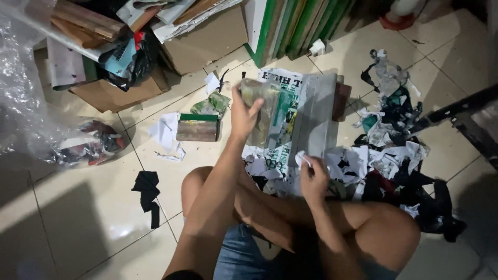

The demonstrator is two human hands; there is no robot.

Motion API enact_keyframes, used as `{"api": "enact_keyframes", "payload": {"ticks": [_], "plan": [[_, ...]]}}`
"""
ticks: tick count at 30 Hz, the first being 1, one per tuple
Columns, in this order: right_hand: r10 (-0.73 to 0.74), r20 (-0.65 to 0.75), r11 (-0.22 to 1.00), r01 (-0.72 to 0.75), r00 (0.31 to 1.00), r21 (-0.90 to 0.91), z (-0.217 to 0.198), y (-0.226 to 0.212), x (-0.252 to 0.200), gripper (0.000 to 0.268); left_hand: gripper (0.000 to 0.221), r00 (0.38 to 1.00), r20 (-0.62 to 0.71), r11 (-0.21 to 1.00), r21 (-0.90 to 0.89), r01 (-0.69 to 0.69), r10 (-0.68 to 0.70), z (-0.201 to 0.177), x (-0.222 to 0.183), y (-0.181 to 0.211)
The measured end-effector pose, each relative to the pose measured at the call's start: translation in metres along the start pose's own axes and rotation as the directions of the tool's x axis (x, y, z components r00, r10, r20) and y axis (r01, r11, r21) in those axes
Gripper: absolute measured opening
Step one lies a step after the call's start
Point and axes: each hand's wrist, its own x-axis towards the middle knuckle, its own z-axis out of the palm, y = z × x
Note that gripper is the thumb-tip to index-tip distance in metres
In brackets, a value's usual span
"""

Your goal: Cleaning residue and tape from a screen printing frame using a cloth

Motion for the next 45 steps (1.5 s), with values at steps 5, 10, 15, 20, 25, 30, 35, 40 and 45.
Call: {"api": "enact_keyframes", "payload": {"ticks": [5, 10, 15, 20, 25, 30, 35, 40, 45], "plan": [[-0.012, 0.012, 1.0, 0.012, 1.0, 0.02, -0.005, -0.002, -0.014, 0.014, 0.061, 1.0, -0.014, 0.999, -0.022, 0.024, -0.024, 0.0, -0.03, -0.079], [-0.004, 0.003, 1.0, 0.005, 1.0, -0.023, 0.003, 0.024, -0.025, 0.017, 0.064, 0.967, 0.094, 0.971, 0.037, 0.235, -0.237, -0.001, -0.069, -0.108], [0.209, -0.085, 0.976, -0.201, 0.974, 0.088, -0.001, 0.036, -0.031, 0.014, 0.084, 0.908, 0.011, 0.907, 0.051, 0.419, -0.42, 0.002, -0.044, -0.05], [0.382, -0.226, 0.922, -0.352, 0.896, 0.161, -0.003, 0.086, -0.025, 0.015, 0.08, 0.903, -0.004, 0.902, 0.051, 0.429, -0.429, -0.011, 0.01, -0.023], [0.529, -0.206, 0.829, -0.45, 0.823, 0.333, -0.006, 0.116, -0.018, 0.022, 0.082, 0.855, 0.079, 0.858, 0.008, 0.513, -0.512, -0.03, 0.023, -0.033], [0.681, -0.14, 0.705, -0.591, 0.719, 0.392, -0.017, 0.036, -0.003, 0.027, 0.082, 0.648, 0.181, 0.67, 0.112, 0.734, -0.74, -0.024, -0.02, -0.063], [0.69, -0.124, 0.7, -0.612, 0.714, 0.369, -0.011, 0.085, -0.008, 0.026, 0.082, 0.586, 0.147, 0.595, 0.028, 0.803, -0.797, -0.016, -0.038, -0.065], [0.698, -0.06, 0.674, -0.627, 0.714, 0.391, -0.008, 0.09, -0.008, 0.023, 0.084, 0.563, 0.111, 0.568, 0.018, 0.823, -0.819, -0.013, -0.043, -0.053], [0.685, 0.07, 0.595, -0.612, 0.725, 0.521, -0.011, 0.07, 0.001, 0.022, 0.082, 0.661, 0.163, 0.68, 0.119, 0.724, -0.733, 0.003, -0.047, -0.084]]}}
